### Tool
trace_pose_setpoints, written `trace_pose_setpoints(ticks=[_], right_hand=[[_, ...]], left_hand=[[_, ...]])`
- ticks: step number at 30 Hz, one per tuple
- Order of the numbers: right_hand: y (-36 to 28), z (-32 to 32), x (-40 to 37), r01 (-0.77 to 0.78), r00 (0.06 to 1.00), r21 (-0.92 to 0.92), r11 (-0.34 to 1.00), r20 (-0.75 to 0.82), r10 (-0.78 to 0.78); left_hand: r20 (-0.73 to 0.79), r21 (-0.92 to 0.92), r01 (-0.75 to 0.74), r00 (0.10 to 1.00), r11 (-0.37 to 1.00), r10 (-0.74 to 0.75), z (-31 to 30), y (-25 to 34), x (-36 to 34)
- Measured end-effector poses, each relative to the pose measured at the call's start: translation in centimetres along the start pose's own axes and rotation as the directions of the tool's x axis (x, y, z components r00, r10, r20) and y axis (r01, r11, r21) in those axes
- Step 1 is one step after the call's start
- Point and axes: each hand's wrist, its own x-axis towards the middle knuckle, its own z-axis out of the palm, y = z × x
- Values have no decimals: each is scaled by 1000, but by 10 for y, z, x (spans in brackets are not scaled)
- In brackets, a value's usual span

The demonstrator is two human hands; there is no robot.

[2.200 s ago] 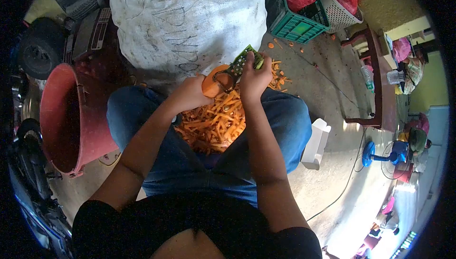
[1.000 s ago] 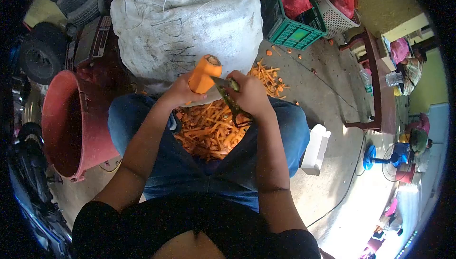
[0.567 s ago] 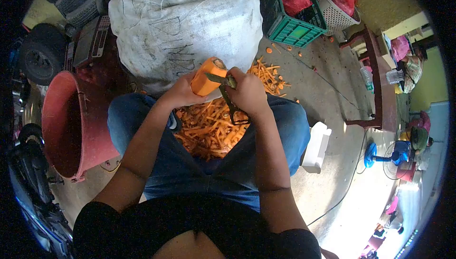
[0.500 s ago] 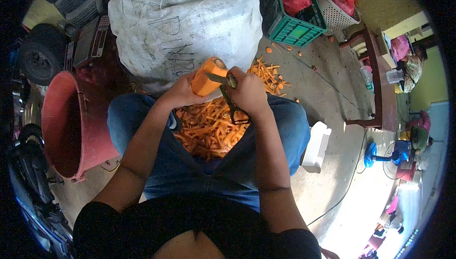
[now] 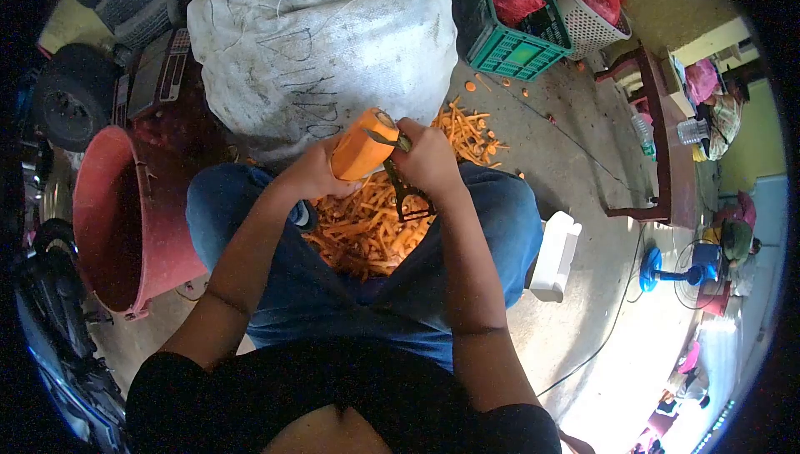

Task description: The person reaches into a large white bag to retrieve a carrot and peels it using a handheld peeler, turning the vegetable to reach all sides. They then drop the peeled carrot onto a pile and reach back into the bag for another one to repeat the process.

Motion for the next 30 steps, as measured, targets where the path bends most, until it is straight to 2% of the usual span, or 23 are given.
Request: trace_pose_setpoints(ticks=[4, 5, 7, 8, 9, 10, 11, 12, 14, 15, 16, 17, 18, 19, 20, 21, 22, 23, 24, 25, 27, 28, 30], right_hand=[[3, 1, 4, -43, 999, 14, 999, 27, 43], [2, 1, 5, -69, 997, 21, 997, 40, 68], [3, 3, 7, -41, 998, 61, 997, 48, 39], [5, 4, 9, -17, 999, 101, 995, 51, 12], [15, 15, 16, -97, 984, -139, 986, 133, 116], [31, 32, 24, -153, 955, -373, 915, 183, 235], [48, 47, 24, -172, 950, -212, 962, 223, 219], [52, 60, 23, -191, 949, -210, 959, 211, 235], [53, 78, 22, 12, 984, -77, 997, 177, 2], [54, 80, 21, 14, 984, -80, 997, 176, 0], [53, 84, 17, -27, 967, -53, 998, 253, 40], [53, 91, 16, -69, 941, -26, 997, 329, 74], [64, 109, 14, -65, 942, -18, 998, 328, 68], [87, 138, 12, 184, 951, -56, 981, 265, -163], [112, 166, 9, 415, 898, -114, 903, 209, -386], [128, 183, 8, 613, 790, -187, 768, 170, -589], [130, 191, 9, 614, 789, -191, 766, 170, -590], [132, 201, 9, 433, 862, 169, 886, 209, -461], [131, 206, 8, 162, 891, 491, 856, 300, -341], [117, 191, 7, 165, 886, 495, 853, 306, -349], [60, 132, 5, 479, 801, 163, 863, 320, -506], [44, 114, 1, 485, 798, 167, 859, 318, -512], [25, 91, -5, 504, 803, -3, 864, 369, -467]], left_hand=[[-97, 225, -69, 991, 972, 93, 2, 5, -1], [-101, 222, -68, 991, 973, 92, 1, 9, -2], [135, -75, 218, 969, 973, -206, -3, 18, -6], [280, -320, 159, 958, 934, -67, 5, -2, -9], [381, -549, 132, 918, 826, 106, 17, -21, -15], [409, -287, -222, 851, 932, 328, 26, 11, -18], [513, -13, -566, 704, 824, 491, 33, 42, -17], [530, -23, -567, 692, 824, 491, 37, 41, -18], [572, -243, -238, 748, 941, 337, 46, 39, -18], [476, -271, -173, 831, 947, 288, 40, 38, -19], [475, -265, -173, 833, 949, 285, 34, 35, -19], [399, -330, -97, 887, 939, 232, 27, 30, -19], [326, -398, -27, 930, 917, 169, 21, 27, -20], [325, -392, -27, 931, 920, 166, 16, 28, -21], [320, -357, 12, 941, 934, 111, 11, 29, -20], [313, -325, 50, 948, 944, 58, 9, 30, -20], [312, -325, 46, 948, 944, 62, 8, 28, -20], [264, -305, -14, 959, 952, 98, 9, 24, -22], [212, -281, -70, 968, 957, 133, 10, 21, -24], [201, -281, -69, 971, 957, 129, 9, 20, -25], [158, -203, -110, 977, 973, 144, 4, 19, -26], [153, -198, -110, 978, 974, 141, 0, 22, -29], [22, -141, -176, 983, 974, 180, -10, 28, -35]])
